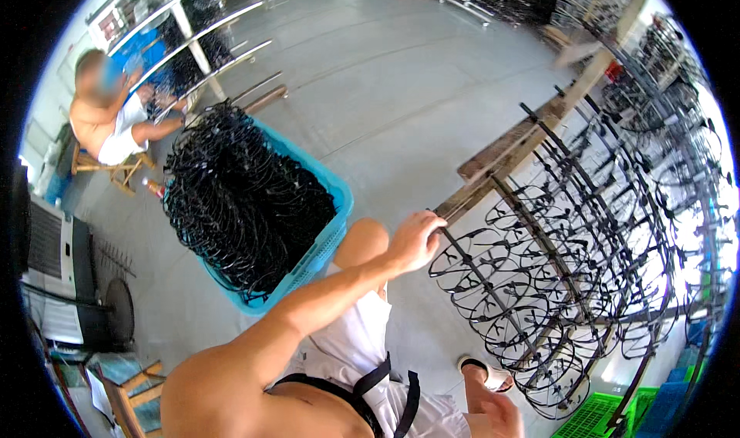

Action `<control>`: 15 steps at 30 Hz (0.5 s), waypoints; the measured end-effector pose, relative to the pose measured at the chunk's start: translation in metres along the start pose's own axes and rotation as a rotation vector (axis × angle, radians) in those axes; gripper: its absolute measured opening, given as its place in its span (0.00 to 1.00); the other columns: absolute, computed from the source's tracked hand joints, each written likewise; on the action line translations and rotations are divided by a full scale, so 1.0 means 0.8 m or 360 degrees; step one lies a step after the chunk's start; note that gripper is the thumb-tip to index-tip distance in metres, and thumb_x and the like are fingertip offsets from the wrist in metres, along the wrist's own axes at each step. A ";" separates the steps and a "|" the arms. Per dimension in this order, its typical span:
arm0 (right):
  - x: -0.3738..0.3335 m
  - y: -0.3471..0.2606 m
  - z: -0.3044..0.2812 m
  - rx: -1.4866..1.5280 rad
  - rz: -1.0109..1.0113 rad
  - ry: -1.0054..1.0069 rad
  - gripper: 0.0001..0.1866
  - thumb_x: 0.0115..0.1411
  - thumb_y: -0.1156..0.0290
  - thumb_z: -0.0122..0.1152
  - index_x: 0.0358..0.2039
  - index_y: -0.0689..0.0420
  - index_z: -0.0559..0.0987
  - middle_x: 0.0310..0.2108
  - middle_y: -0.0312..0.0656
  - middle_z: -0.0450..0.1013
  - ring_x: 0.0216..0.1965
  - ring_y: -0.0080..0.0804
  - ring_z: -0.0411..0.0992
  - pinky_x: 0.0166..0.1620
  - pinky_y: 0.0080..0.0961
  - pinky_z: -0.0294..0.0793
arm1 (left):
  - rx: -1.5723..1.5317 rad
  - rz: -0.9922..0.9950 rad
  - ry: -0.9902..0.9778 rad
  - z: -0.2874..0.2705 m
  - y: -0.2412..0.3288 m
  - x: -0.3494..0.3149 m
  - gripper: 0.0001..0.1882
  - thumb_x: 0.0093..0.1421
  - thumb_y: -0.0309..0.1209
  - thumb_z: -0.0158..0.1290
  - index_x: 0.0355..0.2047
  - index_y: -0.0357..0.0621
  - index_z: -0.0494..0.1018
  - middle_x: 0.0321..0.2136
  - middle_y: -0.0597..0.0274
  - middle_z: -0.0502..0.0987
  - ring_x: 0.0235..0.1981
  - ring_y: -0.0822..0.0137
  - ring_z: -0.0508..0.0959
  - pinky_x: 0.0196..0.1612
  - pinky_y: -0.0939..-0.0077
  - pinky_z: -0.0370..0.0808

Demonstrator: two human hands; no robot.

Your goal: The person repeatedly picks up black wire loops from a blue basket and attaches them to a metal rack structure. The person works continuously, handling the wire loops one at a time and securing them to the rack.

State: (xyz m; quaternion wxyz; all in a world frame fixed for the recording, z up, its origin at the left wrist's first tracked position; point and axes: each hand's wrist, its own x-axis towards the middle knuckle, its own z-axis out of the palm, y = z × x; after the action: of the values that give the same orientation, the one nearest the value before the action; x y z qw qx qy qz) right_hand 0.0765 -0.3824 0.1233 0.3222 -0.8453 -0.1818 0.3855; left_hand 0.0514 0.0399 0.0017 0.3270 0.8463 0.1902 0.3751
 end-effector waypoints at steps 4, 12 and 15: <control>-0.064 0.397 -0.149 -0.1823 -0.0147 0.0713 0.20 0.62 0.64 0.47 0.52 0.59 0.70 0.48 0.46 0.70 0.46 0.43 0.69 0.50 0.41 0.69 | 0.0409 0.0236 -0.0551 0.007 -0.030 0.006 0.24 0.44 0.23 0.56 0.46 0.44 0.71 0.52 0.48 0.65 0.55 0.48 0.63 0.57 0.52 0.60; -0.010 0.346 -0.129 -0.1801 -0.0244 0.1805 0.37 0.60 0.43 0.48 0.56 0.64 0.65 0.53 0.50 0.65 0.53 0.50 0.63 0.55 0.46 0.64 | 0.0783 0.0371 -0.0573 0.032 -0.020 0.009 0.09 0.50 0.27 0.51 0.32 0.43 0.77 0.37 0.47 0.68 0.44 0.48 0.67 0.51 0.57 0.63; 0.008 0.342 -0.129 -0.1663 0.0259 0.1505 0.34 0.60 0.51 0.53 0.58 0.65 0.63 0.55 0.49 0.64 0.55 0.47 0.62 0.58 0.43 0.63 | 0.0995 0.0394 -0.0683 0.031 -0.016 0.014 0.09 0.50 0.29 0.51 0.31 0.42 0.77 0.36 0.45 0.69 0.42 0.46 0.68 0.50 0.54 0.64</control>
State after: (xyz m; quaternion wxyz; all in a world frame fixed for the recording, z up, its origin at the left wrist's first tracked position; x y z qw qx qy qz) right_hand 0.1760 -0.6194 -0.0159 -0.1110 -0.9769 -0.1197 -0.1376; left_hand 0.0761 0.0449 -0.0139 0.0382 0.9807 0.1193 0.1504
